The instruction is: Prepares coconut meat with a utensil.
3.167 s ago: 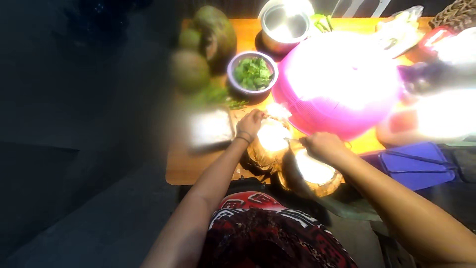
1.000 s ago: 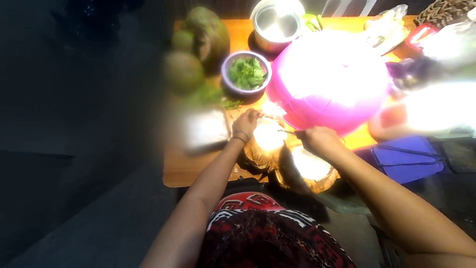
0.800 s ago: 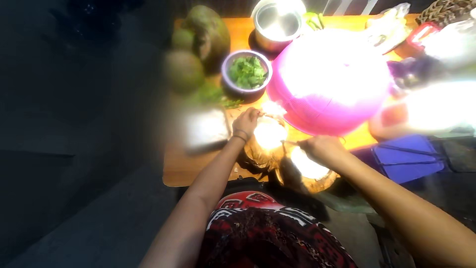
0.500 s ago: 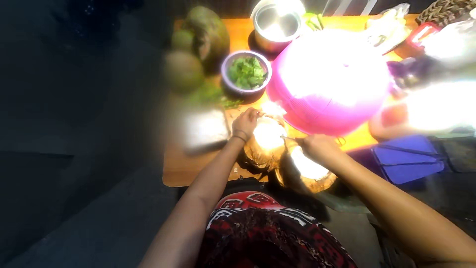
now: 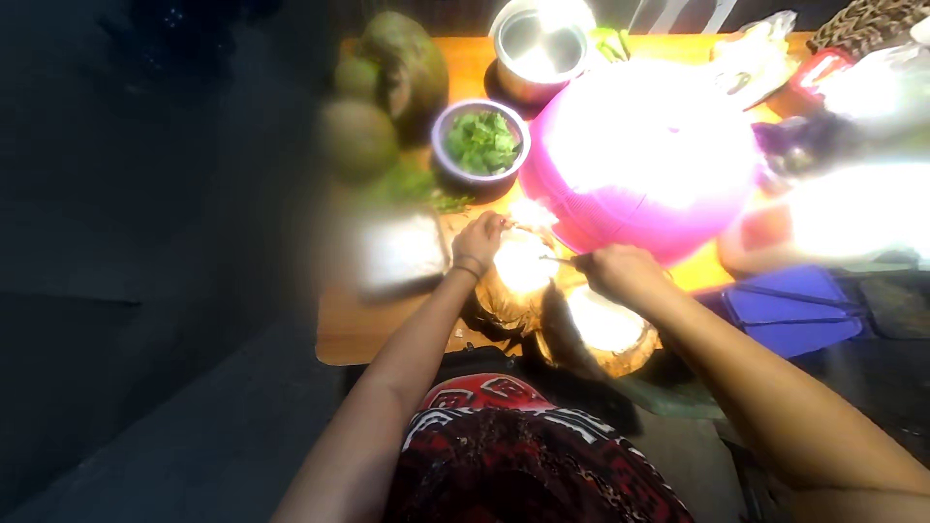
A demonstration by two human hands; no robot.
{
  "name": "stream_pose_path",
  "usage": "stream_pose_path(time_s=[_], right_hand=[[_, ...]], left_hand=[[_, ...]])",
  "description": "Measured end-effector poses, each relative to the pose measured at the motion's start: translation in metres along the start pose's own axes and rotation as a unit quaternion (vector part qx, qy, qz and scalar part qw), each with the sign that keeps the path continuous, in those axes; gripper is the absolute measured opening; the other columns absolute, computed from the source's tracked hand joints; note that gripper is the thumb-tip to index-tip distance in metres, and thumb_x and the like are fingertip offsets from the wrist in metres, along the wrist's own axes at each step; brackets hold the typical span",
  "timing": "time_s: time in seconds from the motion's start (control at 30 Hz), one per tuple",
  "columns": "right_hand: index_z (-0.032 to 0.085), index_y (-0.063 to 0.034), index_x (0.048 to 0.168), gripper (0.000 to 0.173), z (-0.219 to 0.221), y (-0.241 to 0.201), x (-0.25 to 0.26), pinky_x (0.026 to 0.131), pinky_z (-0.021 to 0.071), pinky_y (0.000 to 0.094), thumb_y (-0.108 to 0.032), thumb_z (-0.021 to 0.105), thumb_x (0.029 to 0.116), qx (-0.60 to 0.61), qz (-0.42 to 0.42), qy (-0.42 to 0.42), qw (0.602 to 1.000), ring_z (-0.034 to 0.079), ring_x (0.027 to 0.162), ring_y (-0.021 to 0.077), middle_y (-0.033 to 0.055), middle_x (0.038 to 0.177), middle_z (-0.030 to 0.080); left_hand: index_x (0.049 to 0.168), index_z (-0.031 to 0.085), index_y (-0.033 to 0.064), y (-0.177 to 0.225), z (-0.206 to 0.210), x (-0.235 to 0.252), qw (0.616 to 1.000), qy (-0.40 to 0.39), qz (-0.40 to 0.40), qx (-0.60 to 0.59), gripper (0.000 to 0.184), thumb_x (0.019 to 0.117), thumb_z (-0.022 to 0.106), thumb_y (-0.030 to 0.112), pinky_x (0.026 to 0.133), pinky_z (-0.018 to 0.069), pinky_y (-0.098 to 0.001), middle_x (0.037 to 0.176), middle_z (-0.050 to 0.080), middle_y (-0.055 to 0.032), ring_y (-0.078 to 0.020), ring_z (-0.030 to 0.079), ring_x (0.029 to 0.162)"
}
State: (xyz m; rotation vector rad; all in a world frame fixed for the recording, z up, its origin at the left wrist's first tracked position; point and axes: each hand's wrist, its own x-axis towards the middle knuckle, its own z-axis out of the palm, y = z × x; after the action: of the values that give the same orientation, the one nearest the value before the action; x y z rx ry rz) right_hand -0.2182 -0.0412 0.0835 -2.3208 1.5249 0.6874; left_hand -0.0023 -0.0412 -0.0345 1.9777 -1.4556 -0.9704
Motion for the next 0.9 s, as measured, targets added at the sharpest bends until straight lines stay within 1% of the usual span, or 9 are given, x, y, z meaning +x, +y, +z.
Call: stream_pose_path(time_s=[0.07,0.17,0.23,0.43,0.53,0.63,0.7,0.8,0.9], right_hand=[[0.075,-0.0039,0.102,0.023,0.01,0.004,0.008,0.08,0.0529,0.0635,-0.014,0.055,0.1053,0.005,-0.007,0.015,1.0,0.07,0.099,0.0447,0.0227,0.097,0.073],[0.075,-0.0058,0.107,0.022,0.014,0.003,-0.002,0.082,0.0532,0.0622,-0.014,0.055,0.1053,-0.008,0.001,-0.027,1.0,0.07,0.102,0.0432,0.0218,0.101,0.073],[0.075,-0.007,0.102,0.019,0.006,-0.002,-0.01,0.08,0.053,0.0619,-0.014,0.058,0.1037,-0.017,0.01,-0.039,0.999,0.07,0.101,0.0417,0.0199,0.098,0.073],[0.074,-0.0024,0.098,0.025,0.015,0.005,0.009,0.077,0.0534,0.0625,-0.015,0.055,0.106,-0.007,-0.005,0.043,0.999,0.071,0.096,0.0447,0.0226,0.093,0.073],[0.076,-0.0046,0.108,0.025,0.018,0.005,-0.001,0.078,0.0538,0.062,-0.014,0.052,0.1068,-0.02,0.004,0.015,1.0,0.071,0.098,0.0445,0.0227,0.097,0.073],[0.075,-0.005,0.103,0.025,0.008,-0.002,-0.009,0.079,0.0533,0.0606,-0.016,0.052,0.1069,-0.036,0.009,-0.022,0.999,0.07,0.099,0.0425,0.021,0.097,0.073],[0.076,-0.0055,0.1,0.023,0.004,-0.003,-0.004,0.077,0.0536,0.0616,-0.014,0.056,0.1047,-0.028,-0.001,-0.004,1.0,0.071,0.097,0.0429,0.0209,0.094,0.073],[0.073,-0.0004,0.096,0.027,0.01,-0.005,0.006,0.077,0.0532,0.0617,-0.015,0.053,0.1068,-0.02,-0.005,0.019,1.0,0.07,0.097,0.0446,0.023,0.094,0.072],[0.075,-0.0032,0.106,0.025,0.017,-0.004,0.0,0.083,0.0532,0.062,-0.015,0.053,0.1068,-0.019,0.01,-0.025,0.999,0.069,0.103,0.0438,0.0227,0.102,0.073]], left_hand=[[0.143,0.059,0.018,0.001,-0.002,-0.002,1.0,0.001,0.0,-0.002,0.043,0.1099,0.043,0.041,0.097,0.0489,-0.06,0.128,0.068,-0.0167,-0.0369,0.066,0.116],[0.143,0.059,0.0188,0.0,-0.002,-0.001,1.0,0.002,-0.001,-0.002,0.043,0.1098,0.044,0.041,0.097,0.0492,-0.0592,0.129,0.068,-0.0149,-0.0355,0.066,0.117],[0.144,0.059,0.0182,0.0,-0.001,-0.001,1.0,-0.002,0.0,-0.003,0.044,0.1101,0.042,0.041,0.098,0.0489,-0.0595,0.131,0.067,-0.015,-0.0362,0.065,0.118],[0.143,0.059,0.018,-0.002,-0.001,-0.003,1.0,0.007,0.005,-0.005,0.044,0.1101,0.043,0.041,0.097,0.0488,-0.06,0.129,0.068,-0.0157,-0.0367,0.065,0.117],[0.143,0.059,0.0189,-0.001,-0.001,-0.003,1.0,0.003,-0.001,-0.009,0.044,0.11,0.042,0.042,0.097,0.0488,-0.0596,0.129,0.068,-0.0152,-0.0362,0.065,0.117],[0.142,0.06,0.0188,-0.003,0.0,-0.003,1.0,0.006,0.003,-0.011,0.043,0.1101,0.042,0.041,0.097,0.0486,-0.0599,0.129,0.068,-0.0147,-0.0359,0.066,0.117],[0.141,0.061,0.0188,-0.005,0.002,-0.003,1.0,0.015,0.009,-0.012,0.042,0.1099,0.043,0.04,0.096,0.0492,-0.0594,0.129,0.068,-0.014,-0.0354,0.066,0.116],[0.142,0.06,0.0181,-0.004,0.0,-0.004,1.0,0.009,0.008,-0.009,0.043,0.1099,0.043,0.041,0.097,0.0488,-0.0597,0.13,0.068,-0.0144,-0.0357,0.065,0.118],[0.144,0.059,0.0185,-0.002,-0.002,-0.003,1.0,0.003,0.003,-0.009,0.043,0.11,0.043,0.041,0.098,0.0487,-0.06,0.131,0.067,-0.0147,-0.036,0.065,0.118]])
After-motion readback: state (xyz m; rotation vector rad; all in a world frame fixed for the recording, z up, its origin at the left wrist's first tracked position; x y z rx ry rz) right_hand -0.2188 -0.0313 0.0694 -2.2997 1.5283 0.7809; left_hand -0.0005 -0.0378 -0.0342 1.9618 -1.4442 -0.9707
